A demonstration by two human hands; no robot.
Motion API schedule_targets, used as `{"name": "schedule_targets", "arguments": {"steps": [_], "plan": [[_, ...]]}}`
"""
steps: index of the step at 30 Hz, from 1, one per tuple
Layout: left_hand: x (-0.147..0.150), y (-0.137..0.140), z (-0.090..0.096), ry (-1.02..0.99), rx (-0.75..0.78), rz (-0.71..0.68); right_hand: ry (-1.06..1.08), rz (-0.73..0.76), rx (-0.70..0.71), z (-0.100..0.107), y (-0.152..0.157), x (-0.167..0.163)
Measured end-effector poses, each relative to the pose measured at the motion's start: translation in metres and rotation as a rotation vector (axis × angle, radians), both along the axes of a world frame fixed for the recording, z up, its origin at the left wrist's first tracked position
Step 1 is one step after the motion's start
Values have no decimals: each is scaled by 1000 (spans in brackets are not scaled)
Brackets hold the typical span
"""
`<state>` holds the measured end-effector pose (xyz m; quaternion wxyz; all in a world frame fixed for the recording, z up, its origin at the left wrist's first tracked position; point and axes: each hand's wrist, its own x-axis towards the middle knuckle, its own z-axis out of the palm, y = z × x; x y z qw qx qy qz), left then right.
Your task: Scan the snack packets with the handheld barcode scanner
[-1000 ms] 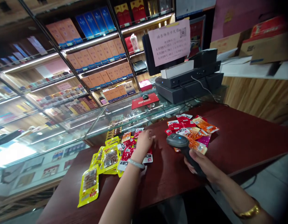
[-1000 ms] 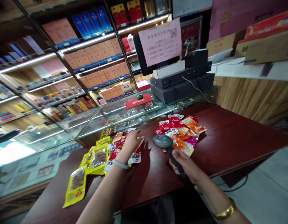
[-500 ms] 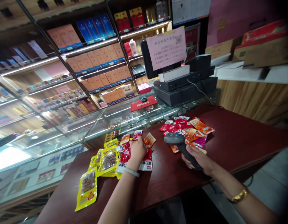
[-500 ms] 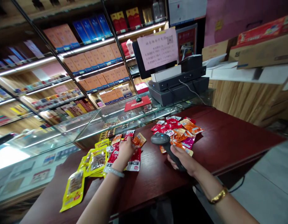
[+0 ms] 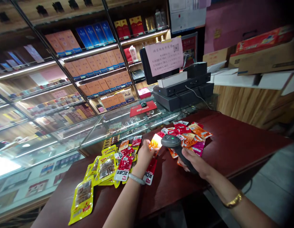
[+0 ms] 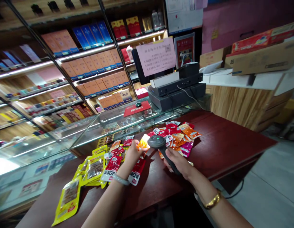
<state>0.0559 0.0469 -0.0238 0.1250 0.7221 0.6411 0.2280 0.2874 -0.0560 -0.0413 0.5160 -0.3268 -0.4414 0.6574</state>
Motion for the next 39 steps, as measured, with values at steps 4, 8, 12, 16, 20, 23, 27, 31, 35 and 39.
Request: {"name": "schedule_targets", "arguments": {"steps": [4, 8, 12, 16, 20, 23, 27, 31, 35, 39], "plan": [[28, 10, -6, -335, -98, -13, 26, -5, -8, -9, -2, 2], [42, 21, 7, -664, -150, -238, 35, -33, -24, -10, -6, 1], [2, 3, 33, -239, -100, -238, 5, -33, -35, -4, -10, 1], [-40, -45, 39, 476, -70, -58, -22, 16, -37, -3, -11, 0], [-43, -81, 21, 657, -88, -40, -62, 59, -56, -6, -15, -1], [-36, -84, 11, 605, -52, -27, -116, 90, -66, -6, -20, -4], [-34, -77, 8, 459, -76, 71, -153, 136, -66, -11, -24, -9], [-36, -73, 5, 292, -121, 100, -155, 141, -72, -19, -24, -15], [-39, -71, 0, 211, -130, 120, -104, 138, -106, -22, -23, -20], [-39, -60, -2, 49, -136, 132, -65, 117, -116, -19, -23, -26]]}}
